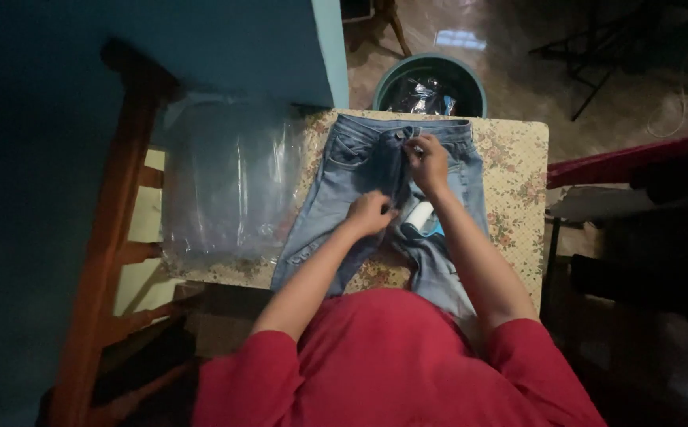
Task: Using a lint roller to remove lint and debris from a pair of blue jeans laid out on a table.
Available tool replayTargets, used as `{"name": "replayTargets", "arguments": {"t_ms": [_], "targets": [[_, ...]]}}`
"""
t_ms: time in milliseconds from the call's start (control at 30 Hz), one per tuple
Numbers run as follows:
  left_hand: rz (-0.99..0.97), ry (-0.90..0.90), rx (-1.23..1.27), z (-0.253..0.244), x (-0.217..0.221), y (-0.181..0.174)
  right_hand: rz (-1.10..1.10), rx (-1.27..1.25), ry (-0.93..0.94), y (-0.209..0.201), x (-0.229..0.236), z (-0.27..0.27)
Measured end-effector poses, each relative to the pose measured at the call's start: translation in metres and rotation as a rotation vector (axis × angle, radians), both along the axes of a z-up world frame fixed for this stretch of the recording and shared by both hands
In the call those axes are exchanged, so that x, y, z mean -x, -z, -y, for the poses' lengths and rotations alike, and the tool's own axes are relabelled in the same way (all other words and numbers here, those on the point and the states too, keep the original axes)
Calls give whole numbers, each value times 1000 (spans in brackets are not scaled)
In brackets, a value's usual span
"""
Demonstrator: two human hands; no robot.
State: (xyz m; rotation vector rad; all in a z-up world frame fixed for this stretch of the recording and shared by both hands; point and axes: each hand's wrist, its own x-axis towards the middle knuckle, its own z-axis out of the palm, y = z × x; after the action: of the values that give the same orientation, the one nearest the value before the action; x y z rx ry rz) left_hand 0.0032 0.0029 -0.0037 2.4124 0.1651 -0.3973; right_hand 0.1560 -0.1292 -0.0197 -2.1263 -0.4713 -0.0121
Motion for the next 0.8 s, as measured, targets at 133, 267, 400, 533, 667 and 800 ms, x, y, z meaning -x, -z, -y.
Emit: {"name": "replayTargets", "arguments": {"t_ms": [133,267,400,533,667,800], "targets": [[438,-252,157,-14,-23,-9,79,-70,-1,-2,16,5],[373,-232,242,-33,-56,-27,242,-17,-9,-1,38,13],[299,-191,223,-43,-89,8,166,-52,7,-9,60,19],[230,-225,318,-40,-100,44,36,-169,176,-19,62,25],[181,-444,535,-35,-103,58,-152,-208,332,-20,53,28],[189,-658,690,-31,-109,84,-284,-284,275,-7,43,30]]}}
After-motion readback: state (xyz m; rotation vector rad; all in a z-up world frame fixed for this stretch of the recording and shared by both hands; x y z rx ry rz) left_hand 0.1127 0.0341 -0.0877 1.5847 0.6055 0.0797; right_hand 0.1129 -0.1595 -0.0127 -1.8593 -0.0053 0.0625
